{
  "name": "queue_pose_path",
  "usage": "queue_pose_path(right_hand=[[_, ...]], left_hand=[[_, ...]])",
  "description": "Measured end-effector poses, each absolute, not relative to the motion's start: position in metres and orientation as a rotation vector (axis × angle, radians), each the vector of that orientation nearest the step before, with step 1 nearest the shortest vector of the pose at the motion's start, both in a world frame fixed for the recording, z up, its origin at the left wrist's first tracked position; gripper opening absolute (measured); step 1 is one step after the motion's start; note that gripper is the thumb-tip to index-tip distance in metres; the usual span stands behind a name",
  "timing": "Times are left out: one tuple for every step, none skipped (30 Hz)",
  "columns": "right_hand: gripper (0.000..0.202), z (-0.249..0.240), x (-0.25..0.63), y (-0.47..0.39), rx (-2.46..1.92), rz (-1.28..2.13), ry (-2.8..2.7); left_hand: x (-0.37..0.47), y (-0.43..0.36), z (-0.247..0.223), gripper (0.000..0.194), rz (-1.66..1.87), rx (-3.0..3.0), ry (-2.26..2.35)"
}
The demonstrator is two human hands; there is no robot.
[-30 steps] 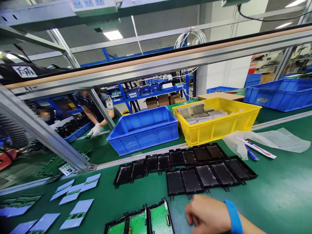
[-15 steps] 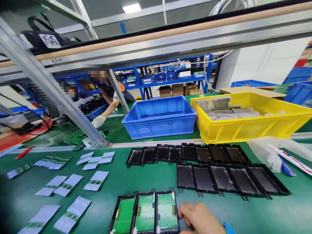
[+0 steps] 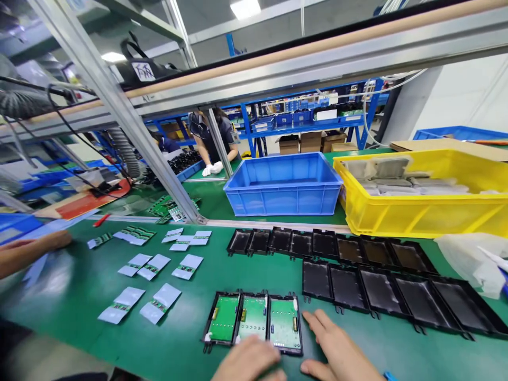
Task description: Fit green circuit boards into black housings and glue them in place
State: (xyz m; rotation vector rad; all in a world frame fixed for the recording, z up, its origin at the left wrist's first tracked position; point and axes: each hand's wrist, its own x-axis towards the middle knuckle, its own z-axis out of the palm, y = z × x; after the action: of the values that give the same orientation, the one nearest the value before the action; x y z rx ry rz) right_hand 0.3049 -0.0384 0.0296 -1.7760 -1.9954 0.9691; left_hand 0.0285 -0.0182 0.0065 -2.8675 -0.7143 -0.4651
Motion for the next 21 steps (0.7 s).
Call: queue_pose_path(right_hand=[[0.072, 0.028, 0.303, -0.038, -1.772, 0.976, -1.987], [0.075, 0.026, 0.301, -0.038, -1.767, 0.987, -1.98], [0.078, 0.025, 0.298, -0.038, -1.763, 0.997, -1.974], [0.08, 0.024, 0.294, -0.038, -1.768, 1.003, -1.968], [0.082, 0.023, 0.291, -0.038, -1.785, 1.005, -1.96], [0.084, 0.023, 0.288, -0.038, -1.812, 1.005, -1.949], [0.086, 0.023, 0.284, -0.039, -1.843, 1.003, -1.934], [0.086, 0.023, 0.281, -0.039, -1.871, 1.004, -1.918], [0.086, 0.023, 0.278, -0.04, -1.892, 1.01, -1.903], [0.086, 0.024, 0.275, -0.04, -1.908, 1.023, -1.893], [0.086, 0.024, 0.273, -0.041, -1.917, 1.042, -1.893], [0.085, 0.025, 0.27, -0.04, -1.923, 1.06, -1.9], [0.085, 0.027, 0.267, -0.04, -1.928, 1.072, -1.91], [0.085, 0.03, 0.264, -0.039, -1.936, 1.078, -1.921], [0.086, 0.033, 0.26, -0.037, -1.945, 1.077, -1.93], [0.086, 0.037, 0.257, -0.035, -1.949, 1.066, -1.941], [0.086, 0.042, 0.254, -0.032, -1.949, 1.051, -1.954], [0.086, 0.047, 0.25, -0.028, -1.945, 1.039, -1.97], [0.086, 0.053, 0.247, -0.024, -1.937, 1.03, -1.989], [0.086, 0.058, 0.245, -0.019, -1.924, 1.023, -2.011], [0.085, 0.064, 0.243, -0.014, -1.909, 1.013, -2.029]], left_hand=[[0.008, -0.01, 0.013, 0.074, -0.51, -2.843, -0.863], [-0.011, -0.003, 0.021, 0.098, -0.591, -2.843, -1.196], [-0.027, 0.004, 0.03, 0.117, -0.648, -2.822, -1.494], [-0.041, 0.009, 0.038, 0.126, -0.659, -2.806, -1.718], [-0.05, 0.013, 0.045, 0.131, -0.643, -2.814, -1.895], [-0.056, 0.017, 0.052, 0.134, -0.612, -2.836, -2.012], [-0.058, 0.02, 0.056, 0.134, -0.578, -2.877, -2.079], [-0.057, 0.022, 0.06, 0.135, -0.552, -2.929, -2.111], [-0.053, 0.024, 0.061, 0.134, -0.542, -2.98, -2.12], [-0.048, 0.026, 0.062, 0.132, -0.548, -3.016, -2.119], [-0.042, 0.027, 0.062, 0.13, -0.56, -3.034, -2.117], [-0.037, 0.028, 0.061, 0.127, -0.568, -3.029, -2.125], [-0.032, 0.029, 0.06, 0.124, -0.569, -3.004, -2.144], [-0.029, 0.03, 0.059, 0.121, -0.569, -2.971, -2.164], [-0.027, 0.031, 0.058, 0.119, -0.569, -2.94, -2.18], [-0.026, 0.032, 0.057, 0.118, -0.567, -2.92, -2.191], [-0.027, 0.034, 0.057, 0.117, -0.569, -2.91, -2.193], [-0.028, 0.036, 0.057, 0.116, -0.577, -2.905, -2.188], [-0.031, 0.039, 0.057, 0.115, -0.587, -2.901, -2.18], [-0.033, 0.043, 0.057, 0.114, -0.599, -2.899, -2.171], [-0.035, 0.048, 0.057, 0.114, -0.619, -2.9, -2.154]])
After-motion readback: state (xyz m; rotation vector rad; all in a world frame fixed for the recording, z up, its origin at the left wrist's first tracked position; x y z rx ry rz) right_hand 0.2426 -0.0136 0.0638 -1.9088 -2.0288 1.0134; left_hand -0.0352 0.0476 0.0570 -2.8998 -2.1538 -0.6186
